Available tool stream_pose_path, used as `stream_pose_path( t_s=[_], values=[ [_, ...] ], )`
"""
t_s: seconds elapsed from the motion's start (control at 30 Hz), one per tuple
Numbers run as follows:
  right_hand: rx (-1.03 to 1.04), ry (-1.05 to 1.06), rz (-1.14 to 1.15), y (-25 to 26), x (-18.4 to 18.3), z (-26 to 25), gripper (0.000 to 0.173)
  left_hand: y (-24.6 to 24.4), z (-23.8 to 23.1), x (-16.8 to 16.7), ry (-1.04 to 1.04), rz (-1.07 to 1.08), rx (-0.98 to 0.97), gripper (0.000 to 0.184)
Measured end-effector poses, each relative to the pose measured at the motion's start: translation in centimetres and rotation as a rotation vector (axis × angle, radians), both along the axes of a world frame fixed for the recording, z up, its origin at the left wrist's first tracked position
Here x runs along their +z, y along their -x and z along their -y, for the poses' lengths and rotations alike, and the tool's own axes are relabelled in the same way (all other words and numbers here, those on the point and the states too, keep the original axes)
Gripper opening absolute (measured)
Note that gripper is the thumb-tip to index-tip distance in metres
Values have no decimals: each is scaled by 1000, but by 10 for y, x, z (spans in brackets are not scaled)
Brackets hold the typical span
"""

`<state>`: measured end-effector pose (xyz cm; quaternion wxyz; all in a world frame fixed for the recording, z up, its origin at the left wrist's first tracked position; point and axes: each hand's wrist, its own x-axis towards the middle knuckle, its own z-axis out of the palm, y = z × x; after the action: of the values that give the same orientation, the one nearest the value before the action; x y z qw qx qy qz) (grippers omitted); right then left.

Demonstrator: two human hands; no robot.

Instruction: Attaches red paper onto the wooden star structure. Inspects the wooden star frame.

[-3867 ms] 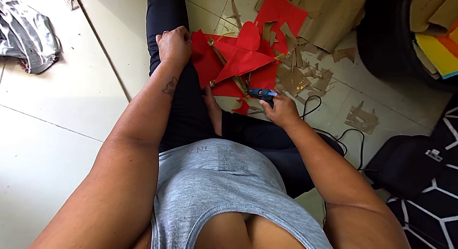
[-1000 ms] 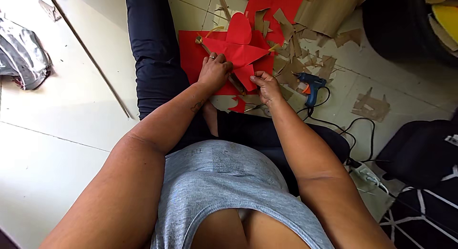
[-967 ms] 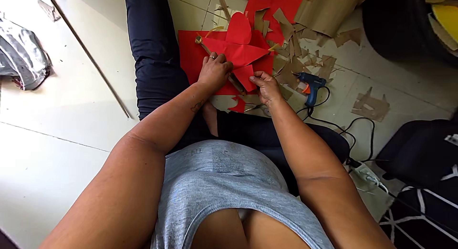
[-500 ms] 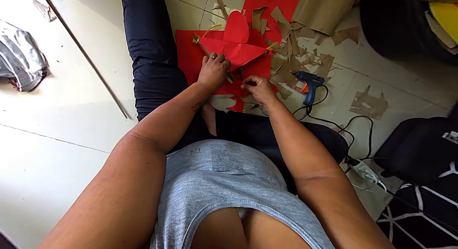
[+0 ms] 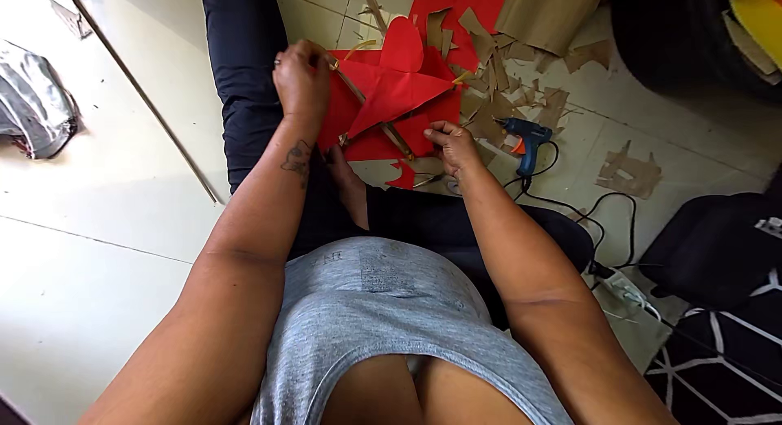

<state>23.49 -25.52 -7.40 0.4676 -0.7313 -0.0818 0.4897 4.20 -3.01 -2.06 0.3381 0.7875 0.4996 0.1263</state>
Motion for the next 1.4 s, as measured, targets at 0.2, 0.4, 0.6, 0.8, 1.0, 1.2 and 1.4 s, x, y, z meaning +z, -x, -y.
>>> stream_pose_path(
  t_s=[0.2, 0.4, 0.6, 0.8, 1.0, 1.2, 1.4],
  values=[
    [-24, -50, -4, 8, 0, -4, 10, -2, -4, 2, -125, -10, 163, 53],
    [-12, -53, 50, 13, -3, -9, 13, -13, 32, -16, 231, 8, -264, 25],
    [-18, -33, 89, 14, -4, -10, 15, -22, 47, -30, 221, -51, -521, 20],
    [-18, -29, 110, 13, -6, -10, 16, -24, 49, -37, 189, -59, -527, 19],
    [3, -10, 133, 14, -4, -12, 17, -25, 50, -37, 182, -61, -510, 18],
    [10, -7, 136, 14, -4, -12, 18, -26, 52, -39, 175, -65, -492, 18],
    [17, 0, 136, 14, -3, -13, 18, -28, 52, -38, 185, -90, -486, 19]
  ],
)
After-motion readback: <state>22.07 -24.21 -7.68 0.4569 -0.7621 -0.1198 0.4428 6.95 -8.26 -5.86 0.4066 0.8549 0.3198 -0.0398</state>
